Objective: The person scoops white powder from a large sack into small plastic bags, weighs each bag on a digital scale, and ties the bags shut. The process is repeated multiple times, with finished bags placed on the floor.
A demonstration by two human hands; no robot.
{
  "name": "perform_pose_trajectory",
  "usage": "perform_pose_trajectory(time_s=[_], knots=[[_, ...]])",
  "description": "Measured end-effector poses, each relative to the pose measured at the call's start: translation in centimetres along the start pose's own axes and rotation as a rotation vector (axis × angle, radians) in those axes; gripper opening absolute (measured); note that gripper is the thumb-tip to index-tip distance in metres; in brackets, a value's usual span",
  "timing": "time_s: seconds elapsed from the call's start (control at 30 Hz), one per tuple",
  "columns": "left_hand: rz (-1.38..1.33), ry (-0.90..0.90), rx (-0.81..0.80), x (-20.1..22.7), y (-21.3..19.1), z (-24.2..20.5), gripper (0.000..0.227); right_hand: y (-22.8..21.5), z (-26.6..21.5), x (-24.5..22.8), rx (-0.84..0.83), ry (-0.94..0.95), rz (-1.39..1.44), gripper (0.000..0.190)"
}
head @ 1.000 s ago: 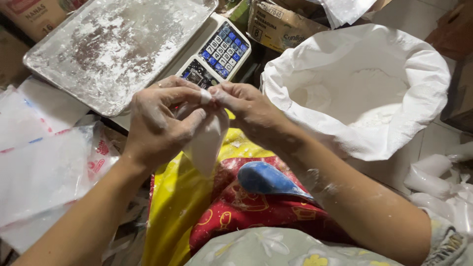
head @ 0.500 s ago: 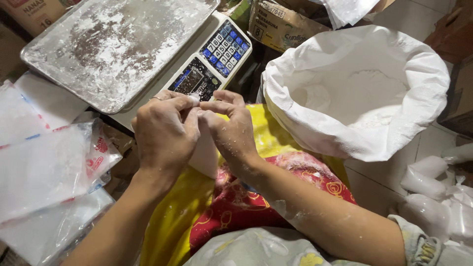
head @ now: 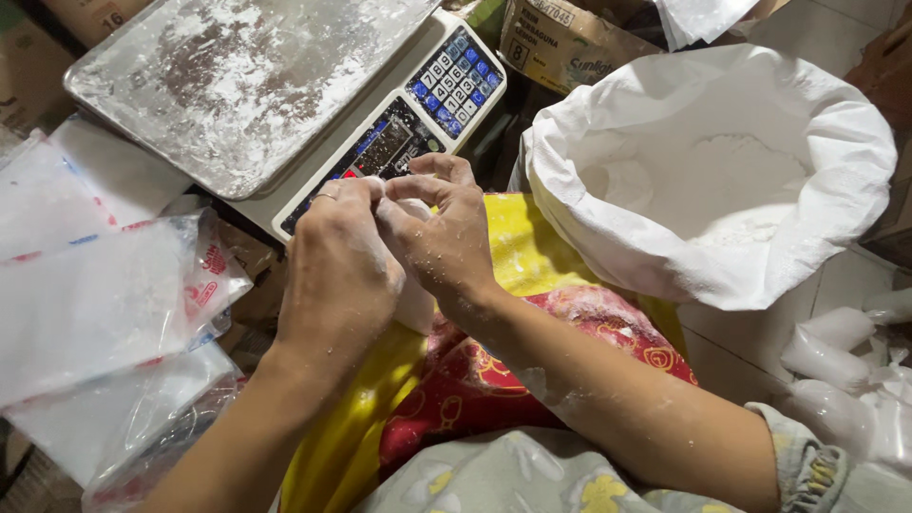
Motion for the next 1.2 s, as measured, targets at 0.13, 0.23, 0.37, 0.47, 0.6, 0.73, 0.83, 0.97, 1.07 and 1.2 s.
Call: perform_pose_trajectory(time_s=[0.13,0.23,0.37,0.47,0.6,0.73,0.83,0.97,1.07,1.2], knots=[[-0.099,-0.100,0.032,-0.9,-0.4,0.5,0.023,0.4,-0.1,0.4,0.001,0.040,0.060,0.016],[-0.237,-0.148,0.052,-2.0,-1.0,1.3,0.033,0.7,0.3,1.0,-0.083,0.101,0.184,0.015],[-0.225,-0.175,-0.005,-3.3,-1.3,1.8,0.044,0.9,0.7,2.1,-0.378,0.373,0.656,0.019],[-0.187,-0.219,-0.084,-4.4,-1.6,2.5,0.054,0.4,0.8,2.4,-0.524,0.537,0.804,0.025],[-0.449,-0.285,-0.194,-5.3,-1.4,3.6,0.060,-0.5,1.6,1.6,-0.695,0.519,0.786,0.025],[-0.546,-0.301,-0.221,-5.6,-0.9,3.7,0.063,-1.6,2.6,1.4,-0.658,0.379,0.510,0.025],[-0.482,-0.270,-0.237,-5.7,-0.7,3.4,0.061,-2.1,2.6,1.3,-0.591,0.288,0.353,0.024],[-0.560,-0.182,-0.289,-6.0,-0.3,3.6,0.056,-2.9,3.1,-0.3,-0.663,0.089,0.399,0.028],[-0.670,-0.197,-0.366,-6.9,0.2,4.1,0.049,-2.9,2.9,-1.3,-0.734,-0.165,0.272,0.031],[-0.857,-0.242,-0.496,-7.8,0.5,4.8,0.044,-3.1,2.6,-1.4,-0.670,-0.296,0.159,0.024]])
Point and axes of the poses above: each hand's wrist, its own z-axis towards the middle knuckle, its own y-axis out of the palm, x = y × z, the point moved 4 cm from there along z, towards the middle knuckle, and after that the axes turned 1 degree about x, right-handed, at the moved point
